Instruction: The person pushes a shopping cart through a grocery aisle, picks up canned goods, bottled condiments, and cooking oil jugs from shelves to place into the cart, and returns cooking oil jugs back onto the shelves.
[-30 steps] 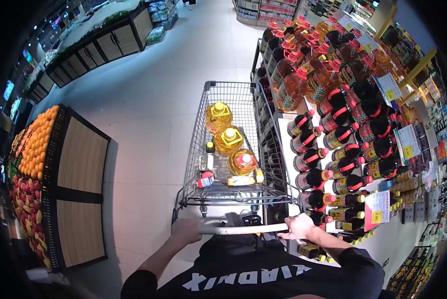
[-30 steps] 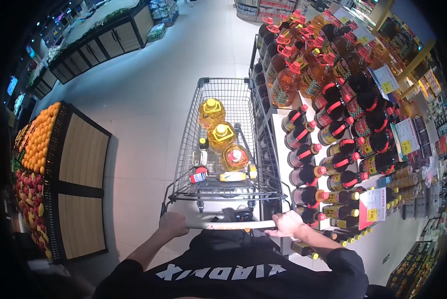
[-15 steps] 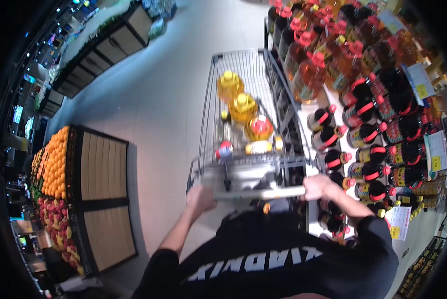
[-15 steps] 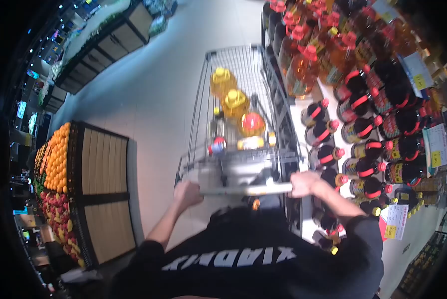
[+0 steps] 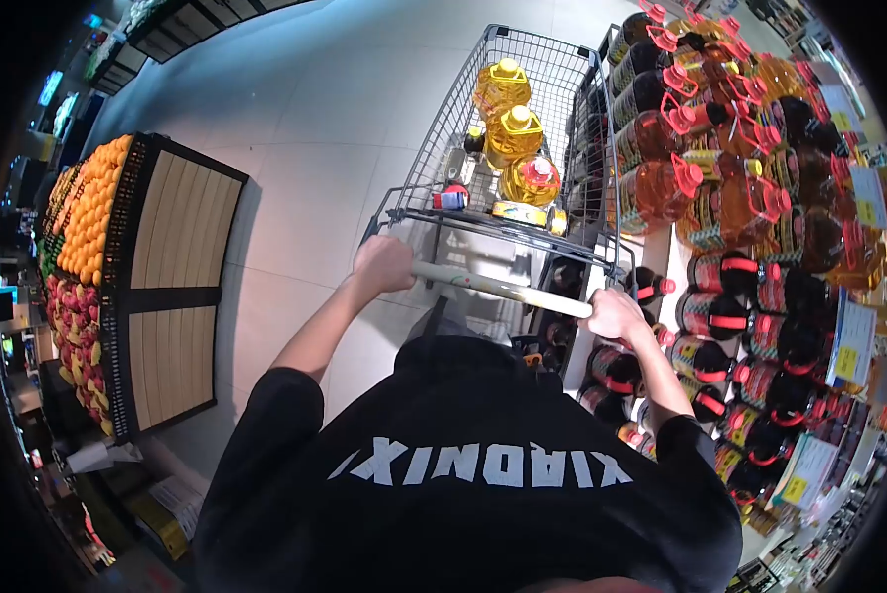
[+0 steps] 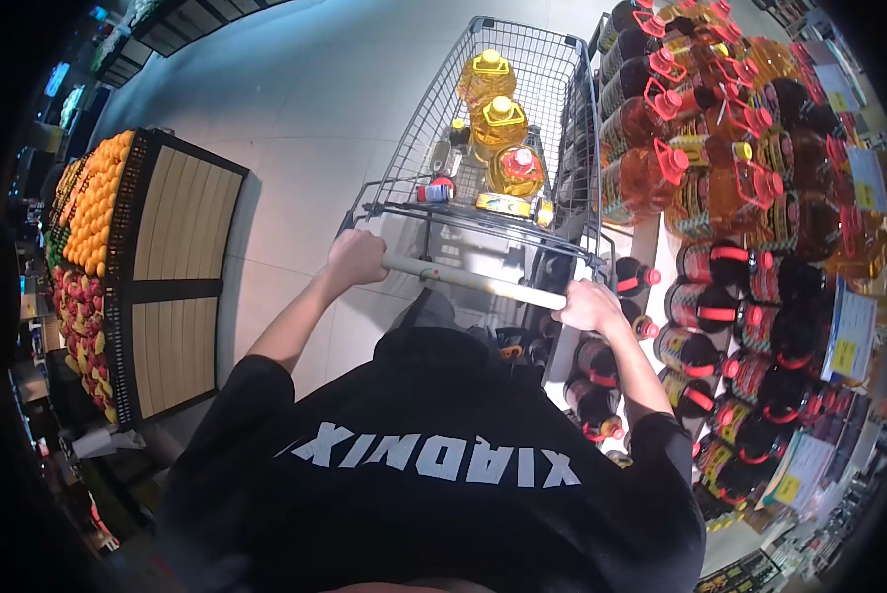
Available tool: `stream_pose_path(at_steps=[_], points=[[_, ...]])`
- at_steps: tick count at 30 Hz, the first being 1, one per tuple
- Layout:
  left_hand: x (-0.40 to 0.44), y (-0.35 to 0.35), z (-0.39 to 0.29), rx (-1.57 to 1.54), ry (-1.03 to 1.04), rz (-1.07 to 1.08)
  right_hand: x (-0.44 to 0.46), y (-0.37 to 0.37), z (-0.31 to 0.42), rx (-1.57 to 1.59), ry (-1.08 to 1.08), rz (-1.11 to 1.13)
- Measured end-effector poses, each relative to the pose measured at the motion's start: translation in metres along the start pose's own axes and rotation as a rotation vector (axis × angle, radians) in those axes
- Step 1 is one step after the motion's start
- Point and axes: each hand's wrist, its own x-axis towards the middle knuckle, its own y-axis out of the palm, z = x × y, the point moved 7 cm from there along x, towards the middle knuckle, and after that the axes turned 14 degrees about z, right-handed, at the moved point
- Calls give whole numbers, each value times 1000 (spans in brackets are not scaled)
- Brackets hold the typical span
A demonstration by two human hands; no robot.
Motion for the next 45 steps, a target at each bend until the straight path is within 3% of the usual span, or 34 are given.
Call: stream_pose_path(at_steps=[10, 13, 16, 25, 38, 40, 42, 45], points=[[110, -102, 44, 72, 14, -73, 80, -114, -43, -15, 65, -131], [145, -131, 61, 55, 48, -96, 100, -149, -51, -186, 83, -243], [179, -163, 76, 29, 94, -121, 115, -177, -56, -160, 169, -427], [274, -249, 116, 51, 221, -181, 179, -277, -79, -129, 325, -436], [395, -369, 171, 24, 247, -229, 270, -404, -117, -77, 281, -514], [419, -374, 180, 55, 250, -268, 280, -426, -120, -89, 274, -539], [417, -402, 182, 113, 438, -696, 297, -443, -134, -84, 260, -554], [458, -424, 195, 95, 330, -469, 315, -470, -142, -78, 290, -584]])
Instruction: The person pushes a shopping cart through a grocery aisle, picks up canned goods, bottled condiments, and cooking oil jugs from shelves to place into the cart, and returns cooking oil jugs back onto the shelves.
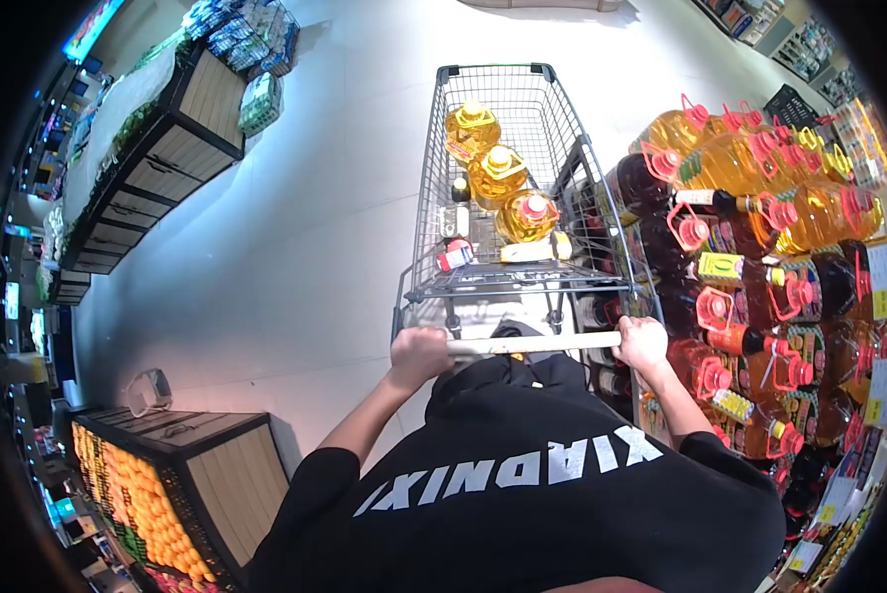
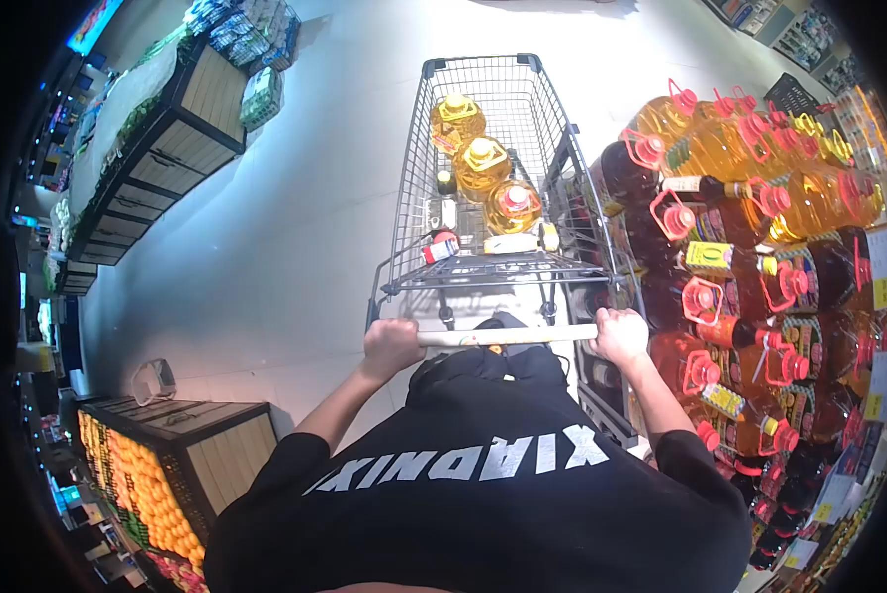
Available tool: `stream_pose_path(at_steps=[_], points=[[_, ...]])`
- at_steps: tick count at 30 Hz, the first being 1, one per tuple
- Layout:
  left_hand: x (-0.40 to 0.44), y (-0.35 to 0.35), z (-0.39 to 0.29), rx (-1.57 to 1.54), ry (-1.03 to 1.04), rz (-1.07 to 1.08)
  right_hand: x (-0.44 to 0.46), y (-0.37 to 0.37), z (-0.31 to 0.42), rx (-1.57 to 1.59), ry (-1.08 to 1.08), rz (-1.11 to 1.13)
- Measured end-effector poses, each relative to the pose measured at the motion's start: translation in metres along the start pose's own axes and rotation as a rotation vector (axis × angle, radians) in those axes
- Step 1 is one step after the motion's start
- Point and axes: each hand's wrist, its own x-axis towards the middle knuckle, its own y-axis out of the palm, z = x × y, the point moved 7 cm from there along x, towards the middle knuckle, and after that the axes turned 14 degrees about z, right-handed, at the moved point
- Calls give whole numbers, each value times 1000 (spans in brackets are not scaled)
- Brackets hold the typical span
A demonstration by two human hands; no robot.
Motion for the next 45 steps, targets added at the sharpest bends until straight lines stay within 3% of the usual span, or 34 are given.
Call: stream_pose_path(at_steps=[5, 16, 22, 27, 31, 37, 40, 45], points=[[54, -3, 56, -38, -18, 229, 52, -21, 11, 41, 61, -17], [149, -40, 221, 24, 264, 191, 145, -68, 116, 209, 267, 31], [206, -71, 293, -25, 489, 56, 192, -84, 165, 278, 382, 10], [276, -76, 351, 51, 524, 214, 240, -101, 196, 284, 466, -11], [335, -88, 386, 232, 479, 434, 278, -124, 222, 267, 557, 31], [422, -132, 414, 333, 446, 461, 345, -166, 247, 484, 557, 30], [466, -138, 424, 332, 440, 471, 387, -177, 244, 628, 538, 291], [531, -142, 436, 353, 471, 483, 427, -201, 237, 809, 588, 265]])
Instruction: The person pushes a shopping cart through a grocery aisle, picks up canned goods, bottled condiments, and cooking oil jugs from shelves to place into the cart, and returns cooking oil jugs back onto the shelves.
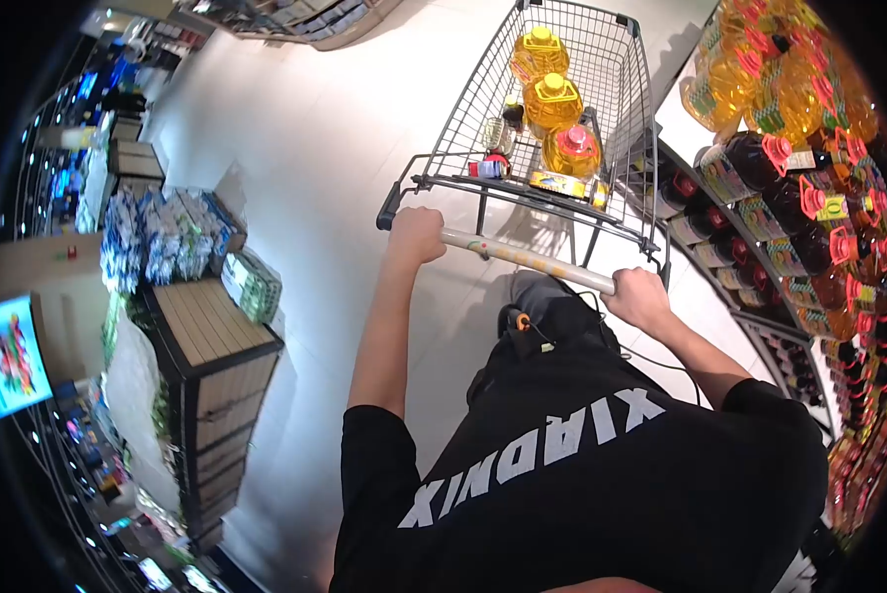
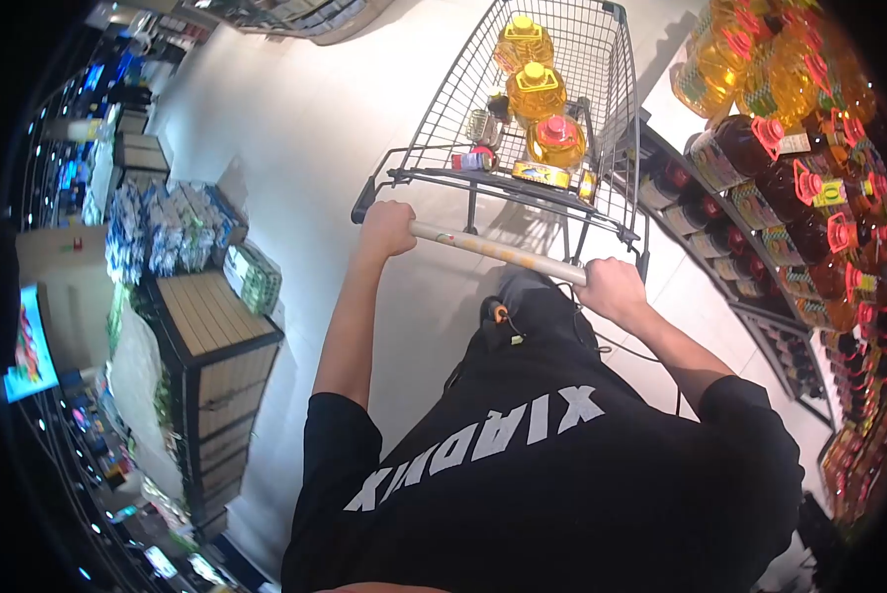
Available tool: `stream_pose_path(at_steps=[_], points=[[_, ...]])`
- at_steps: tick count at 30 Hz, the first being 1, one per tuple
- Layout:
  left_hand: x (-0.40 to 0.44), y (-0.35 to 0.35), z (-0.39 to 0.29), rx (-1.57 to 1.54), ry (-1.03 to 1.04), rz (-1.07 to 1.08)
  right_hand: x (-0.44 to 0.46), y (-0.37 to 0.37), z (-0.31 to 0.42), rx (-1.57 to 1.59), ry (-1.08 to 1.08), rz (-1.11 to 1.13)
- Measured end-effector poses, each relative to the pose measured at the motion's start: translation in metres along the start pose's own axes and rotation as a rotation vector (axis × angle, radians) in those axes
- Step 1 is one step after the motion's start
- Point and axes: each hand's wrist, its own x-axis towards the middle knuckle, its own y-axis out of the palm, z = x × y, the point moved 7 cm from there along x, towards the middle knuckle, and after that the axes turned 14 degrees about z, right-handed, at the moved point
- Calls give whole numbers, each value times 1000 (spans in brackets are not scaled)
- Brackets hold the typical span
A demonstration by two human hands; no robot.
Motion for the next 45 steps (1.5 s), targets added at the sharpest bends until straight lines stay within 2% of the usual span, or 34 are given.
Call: stream_pose_path(at_steps=[2, 6, 10, 12, 16, 18, 23, 27, 29, 31, 36, 38, 40, 43, 45], points=[[12, -19, 10, 92, 56, 3, 13, -9, 9, 24, 60, 0], [55, -52, 32, 201, 122, 61, 41, -34, 25, 118, 47, -27], [102, -81, 58, 168, 80, 23, 72, -57, 26, 158, 110, -32], [129, -95, 65, 213, 66, 75, 83, -76, 29, 204, 107, -108], [170, -130, 75, 282, 44, 30, 107, -110, 34, 225, 112, -172], [194, -141, 79, 261, 124, -69, 126, -118, 26, 174, 183, -246], [235, -181, 87, 221, 263, -308, 153, -158, 29, 79, 171, -380], [267, -212, 81, 163, 412, -354, 168, -186, 31, 1, 182, -492], [290, -218, 83, 127, 341, -164, 172, -192, 26, -17, 220, -495], [298, -234, 79, 127, 328, -142, 183, -203, 26, -70, 176, -640], [345, -256, 78, 186, 372, -163, 209, -230, 13, -78, 234, -669], [329, -279, 71, 138, 519, -151, 215, -242, 13, -113, 204, -715], [327, -292, 72, 30, 714, -311, 219, -255, 10, -85, 237, -725], [335, -304, 80, -143, 732, -253, 225, -268, -1, 131, 277, -662], [347, -308, 84, -216, 715, -210, 226, -269, 0, 174, 281, -698]])
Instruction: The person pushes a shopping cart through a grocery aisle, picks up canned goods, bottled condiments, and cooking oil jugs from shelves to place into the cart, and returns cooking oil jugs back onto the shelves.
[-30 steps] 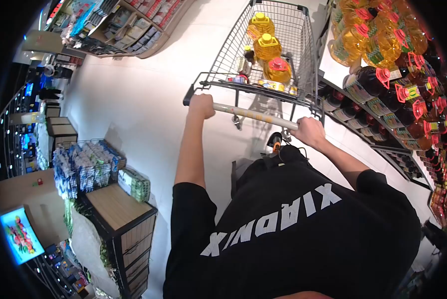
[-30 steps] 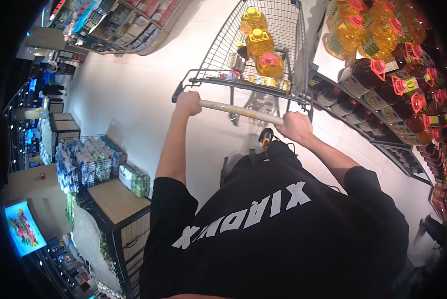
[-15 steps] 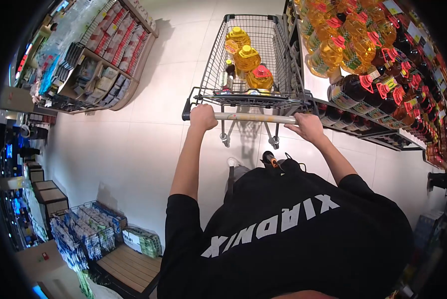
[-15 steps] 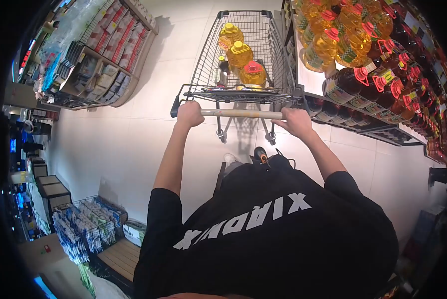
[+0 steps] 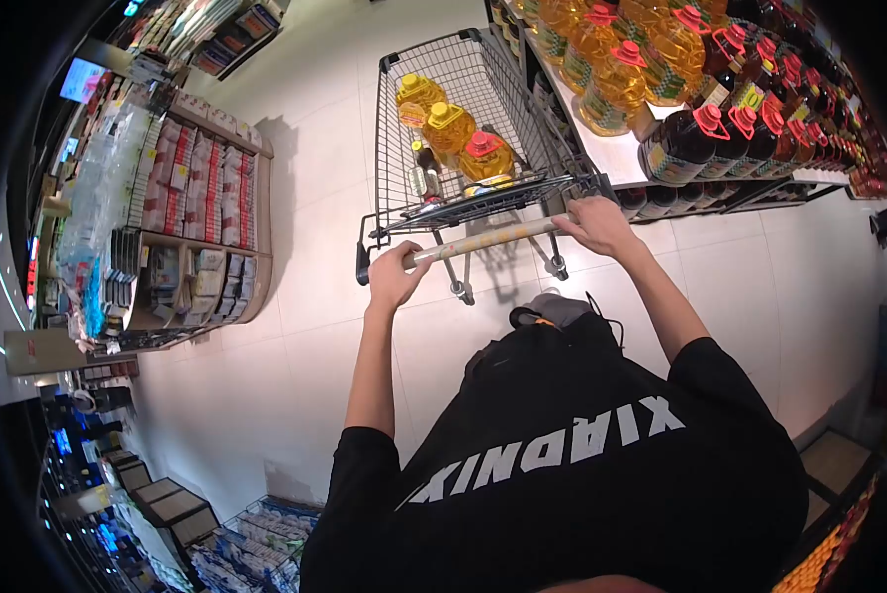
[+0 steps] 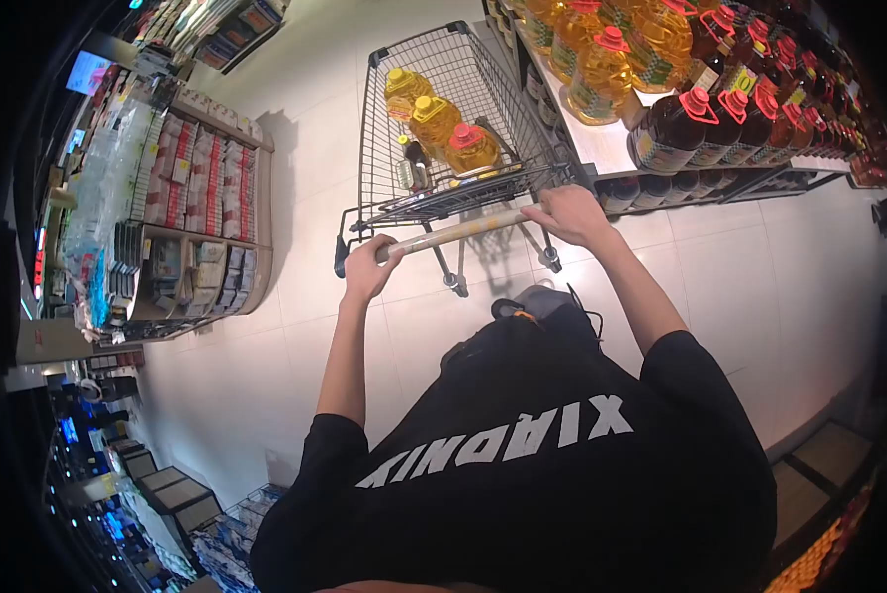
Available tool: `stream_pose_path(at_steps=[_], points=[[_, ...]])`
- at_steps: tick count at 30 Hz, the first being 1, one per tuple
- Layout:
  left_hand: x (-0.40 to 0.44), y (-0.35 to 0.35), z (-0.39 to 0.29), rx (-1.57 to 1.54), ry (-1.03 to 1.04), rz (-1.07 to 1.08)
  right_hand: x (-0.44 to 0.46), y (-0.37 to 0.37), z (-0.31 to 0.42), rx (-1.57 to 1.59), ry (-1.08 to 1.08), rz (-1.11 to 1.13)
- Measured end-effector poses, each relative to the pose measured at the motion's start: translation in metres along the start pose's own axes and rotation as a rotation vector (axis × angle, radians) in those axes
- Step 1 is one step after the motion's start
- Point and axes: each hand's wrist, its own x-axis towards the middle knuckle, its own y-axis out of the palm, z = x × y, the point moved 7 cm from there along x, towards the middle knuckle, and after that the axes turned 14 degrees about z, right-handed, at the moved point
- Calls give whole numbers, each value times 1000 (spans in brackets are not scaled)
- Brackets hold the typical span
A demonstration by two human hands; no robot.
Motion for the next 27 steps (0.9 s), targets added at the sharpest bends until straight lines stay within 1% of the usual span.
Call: stream_pose_path(at_steps=[2, 3, 5, 6, 7, 9, 10, 11, 12, 13, 14, 15, 16, 17, 18, 19, 21, 22, 23, 25, 26, 27], points=[[16, -4, 12, -104, -82, 41, 7, -6, -4, 59, 2, -75], [23, -7, 18, -165, -119, 64, 15, -11, -4, 62, 1, -75], [36, -6, 37, -317, -187, 19, 25, -16, -19, 459, 165, 30], [41, -8, 38, -454, -200, -22, 32, -24, -24, 646, 186, 7], [48, -15, 34, -500, -176, -84, 44, -27, -27, 643, 186, 19], [78, -25, 27, -583, -65, -164, 71, -38, -34, 654, 181, -53], [95, -35, 11, -524, -35, -167, 90, -35, -37, 677, 181, -69], [114, -42, -6, -446, -59, -138, 118, -19, -47, 735, 107, -145], [141, -39, -15, -440, -2, -127, 146, -11, -51, 672, 135, -90], [167, -31, -27, -498, -15, -28, 174, 2, -54, 637, 167, -41], [195, -23, -40, -424, 60, 25, 207, 24, -59, 537, 138, -17], [223, -12, -50, -325, 116, 45, 233, 45, -62, 525, 197, 78], [252, 8, -50, -254, 192, 61, 263, 63, -70, 513, 254, 155], [280, 33, -45, -173, 215, 174, 290, 89, -83, 573, 298, 140], [306, 63, -37, -158, 163, 322, 303, 93, -79, 469, 270, 66], [339, 111, -12, -152, 252, 316, 307, 95, -70, 362, 246, 5], [347, 124, -23, -50, 154, 554, 321, 101, -74, 514, 331, 286], [352, 130, -21, -28, 132, 554, 325, 98, -78, 486, 310, 303], [350, 138, -18, -2, 106, 562, 323, 96, -86, 483, 337, 308], [345, 148, -21, 21, 119, 605, 319, 112, -104, 783, 366, 246], [345, 142, -21, -118, 43, 538, 312, 112, -107, 764, 361, 171], [348, 137, -23, -260, -30, 467, 310, 125, -112, 912, 296, 147]])
